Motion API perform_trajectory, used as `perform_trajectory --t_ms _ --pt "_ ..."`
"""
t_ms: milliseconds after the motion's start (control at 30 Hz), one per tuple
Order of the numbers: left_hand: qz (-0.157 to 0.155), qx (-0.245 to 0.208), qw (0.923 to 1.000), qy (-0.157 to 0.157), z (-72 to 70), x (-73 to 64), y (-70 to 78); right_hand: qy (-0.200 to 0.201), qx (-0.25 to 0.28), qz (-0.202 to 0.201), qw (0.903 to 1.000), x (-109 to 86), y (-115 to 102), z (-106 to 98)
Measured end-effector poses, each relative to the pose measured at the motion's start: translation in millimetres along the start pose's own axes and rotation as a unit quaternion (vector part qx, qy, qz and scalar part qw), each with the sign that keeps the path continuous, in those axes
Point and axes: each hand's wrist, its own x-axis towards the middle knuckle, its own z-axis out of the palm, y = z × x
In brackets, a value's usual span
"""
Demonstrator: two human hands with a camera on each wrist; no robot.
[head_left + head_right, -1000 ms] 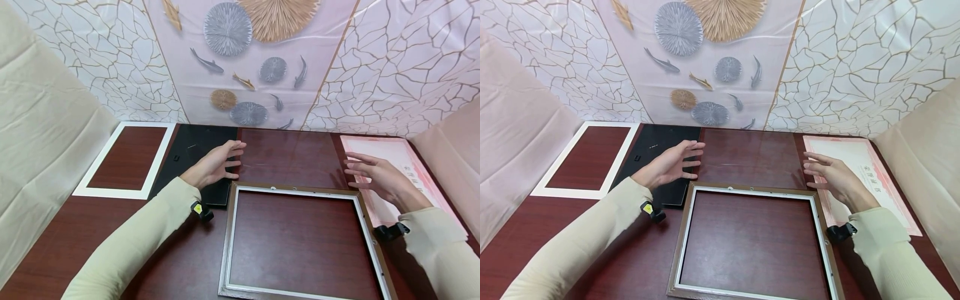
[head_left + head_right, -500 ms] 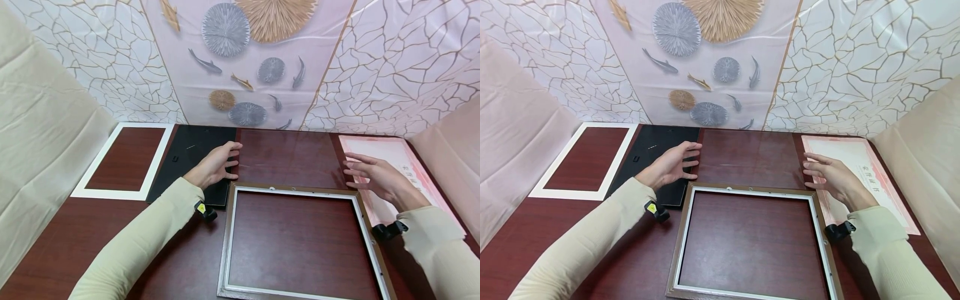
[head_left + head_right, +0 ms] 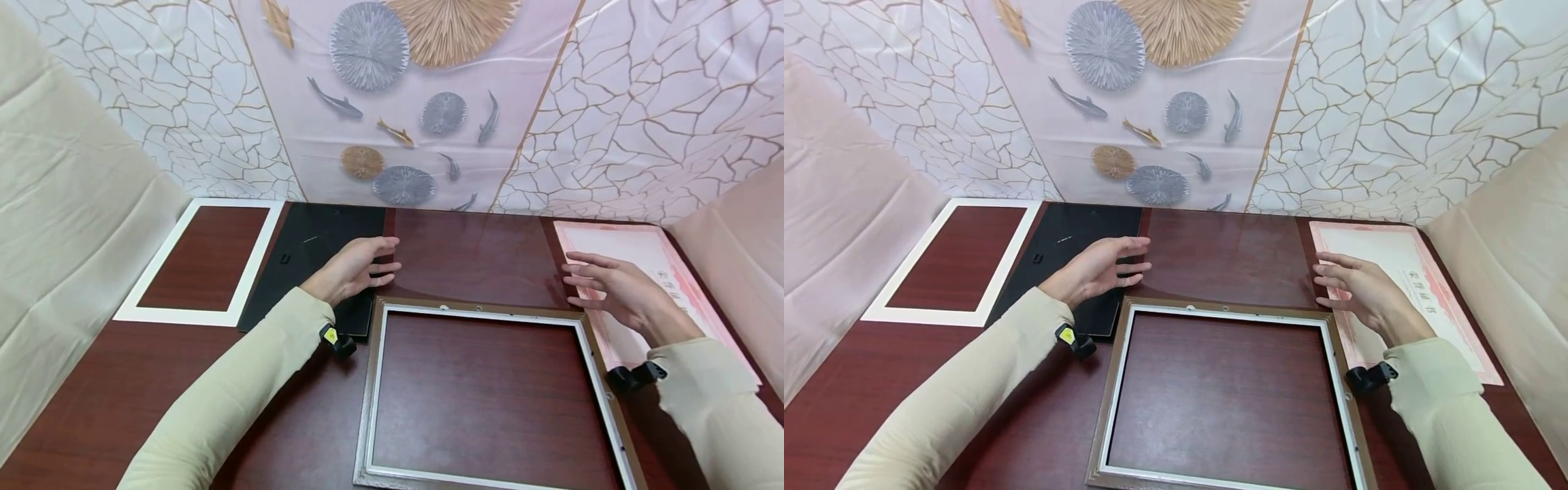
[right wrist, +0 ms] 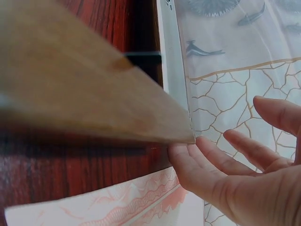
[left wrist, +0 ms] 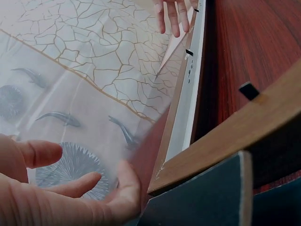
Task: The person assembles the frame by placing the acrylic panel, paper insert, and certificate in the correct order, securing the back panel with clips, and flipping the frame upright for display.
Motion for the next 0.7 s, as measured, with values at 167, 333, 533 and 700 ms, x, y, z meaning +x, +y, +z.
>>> perform_trajectory --t_ms 167,333,533,700 --pt "-0.001 -0.016 0.9998 -0.006 -3.5 3.7 -2.3 -0.001 0.02 -0.001 0.9998 0.4 1 0" --pt "-0.009 -0.038 0.9991 -0.015 -7.9 6.6 -4.4 0.003 0.025 0.003 0.9997 2.3 2 0" --pt "-0.005 -0.048 0.9983 -0.033 -10.1 9.5 -5.2 0.013 0.004 0.006 0.9999 2.0 1 -2" --pt "0.004 -0.046 0.9984 -0.035 -11.3 7.9 -5.6 0.013 -0.002 0.007 0.9999 3.6 0 -3"
